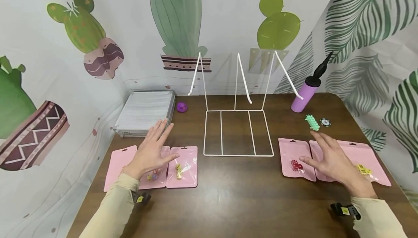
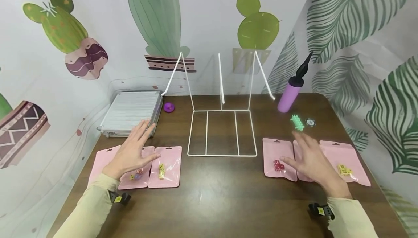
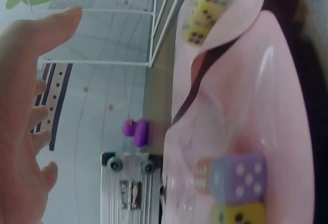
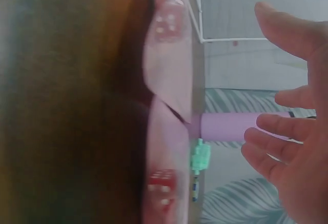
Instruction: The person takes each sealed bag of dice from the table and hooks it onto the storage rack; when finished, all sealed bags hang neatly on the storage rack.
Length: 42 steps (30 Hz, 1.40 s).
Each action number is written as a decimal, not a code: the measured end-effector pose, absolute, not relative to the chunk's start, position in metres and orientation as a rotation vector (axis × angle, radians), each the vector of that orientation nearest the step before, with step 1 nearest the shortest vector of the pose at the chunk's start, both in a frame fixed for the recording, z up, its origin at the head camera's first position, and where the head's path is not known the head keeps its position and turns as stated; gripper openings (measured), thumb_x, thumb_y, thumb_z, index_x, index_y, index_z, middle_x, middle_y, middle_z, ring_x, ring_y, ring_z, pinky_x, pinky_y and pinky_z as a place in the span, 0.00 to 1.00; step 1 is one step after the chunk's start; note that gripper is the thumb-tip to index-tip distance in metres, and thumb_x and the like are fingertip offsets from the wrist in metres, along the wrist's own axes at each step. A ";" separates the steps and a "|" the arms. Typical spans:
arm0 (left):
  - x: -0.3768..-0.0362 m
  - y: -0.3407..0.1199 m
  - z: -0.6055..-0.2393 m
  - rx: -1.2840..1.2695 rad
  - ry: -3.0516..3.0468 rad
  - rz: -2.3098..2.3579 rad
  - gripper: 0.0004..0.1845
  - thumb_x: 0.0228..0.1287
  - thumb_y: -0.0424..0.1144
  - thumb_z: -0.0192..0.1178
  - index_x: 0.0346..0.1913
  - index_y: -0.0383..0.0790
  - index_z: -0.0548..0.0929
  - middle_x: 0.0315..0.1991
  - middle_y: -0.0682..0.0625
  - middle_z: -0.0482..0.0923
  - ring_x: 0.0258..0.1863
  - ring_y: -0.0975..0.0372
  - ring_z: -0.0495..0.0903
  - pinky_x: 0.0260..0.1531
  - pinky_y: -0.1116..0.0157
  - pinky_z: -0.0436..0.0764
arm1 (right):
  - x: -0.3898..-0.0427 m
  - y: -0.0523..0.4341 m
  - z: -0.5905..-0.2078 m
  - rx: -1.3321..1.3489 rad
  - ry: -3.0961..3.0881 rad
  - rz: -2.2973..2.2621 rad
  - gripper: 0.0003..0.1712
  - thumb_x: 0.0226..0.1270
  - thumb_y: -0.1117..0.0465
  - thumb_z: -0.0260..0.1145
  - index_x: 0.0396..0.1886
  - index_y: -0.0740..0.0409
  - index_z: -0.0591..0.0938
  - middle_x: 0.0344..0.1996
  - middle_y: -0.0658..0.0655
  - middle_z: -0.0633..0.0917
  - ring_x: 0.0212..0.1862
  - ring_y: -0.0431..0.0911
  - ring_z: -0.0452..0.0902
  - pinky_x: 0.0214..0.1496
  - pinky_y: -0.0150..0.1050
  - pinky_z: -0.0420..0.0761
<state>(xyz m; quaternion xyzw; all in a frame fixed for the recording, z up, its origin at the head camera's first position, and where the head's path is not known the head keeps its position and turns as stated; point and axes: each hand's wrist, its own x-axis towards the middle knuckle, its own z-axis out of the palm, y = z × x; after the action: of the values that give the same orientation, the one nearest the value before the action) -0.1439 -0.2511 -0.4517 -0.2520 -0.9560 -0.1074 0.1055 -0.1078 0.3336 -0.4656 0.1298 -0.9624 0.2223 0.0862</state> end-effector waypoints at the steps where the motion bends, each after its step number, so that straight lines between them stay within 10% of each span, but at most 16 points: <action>1: -0.145 -0.249 -0.452 -0.761 -2.814 -0.333 0.57 0.53 0.68 0.62 0.78 0.47 0.48 0.80 0.48 0.39 0.78 0.50 0.41 0.73 0.45 0.50 | -0.107 0.334 -0.468 0.390 -2.874 0.662 0.60 0.45 0.45 0.79 0.73 0.64 0.60 0.61 0.78 0.66 0.60 0.74 0.60 0.59 0.73 0.61; 42: -0.197 -0.163 -0.498 -0.913 -3.197 -0.059 0.57 0.51 0.77 0.54 0.78 0.50 0.50 0.79 0.47 0.45 0.77 0.48 0.47 0.72 0.41 0.50 | -0.109 0.295 -0.491 0.217 -3.014 0.489 0.56 0.46 0.44 0.77 0.61 0.82 0.64 0.51 0.86 0.70 0.51 0.80 0.65 0.54 0.69 0.68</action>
<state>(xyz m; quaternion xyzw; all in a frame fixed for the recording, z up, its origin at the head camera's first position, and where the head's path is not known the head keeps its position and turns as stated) -0.1970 -0.1633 -0.4980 -0.2733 -0.9574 -0.0176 -0.0917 -0.1088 0.2951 -0.4906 0.0709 -0.9838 0.1598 0.0404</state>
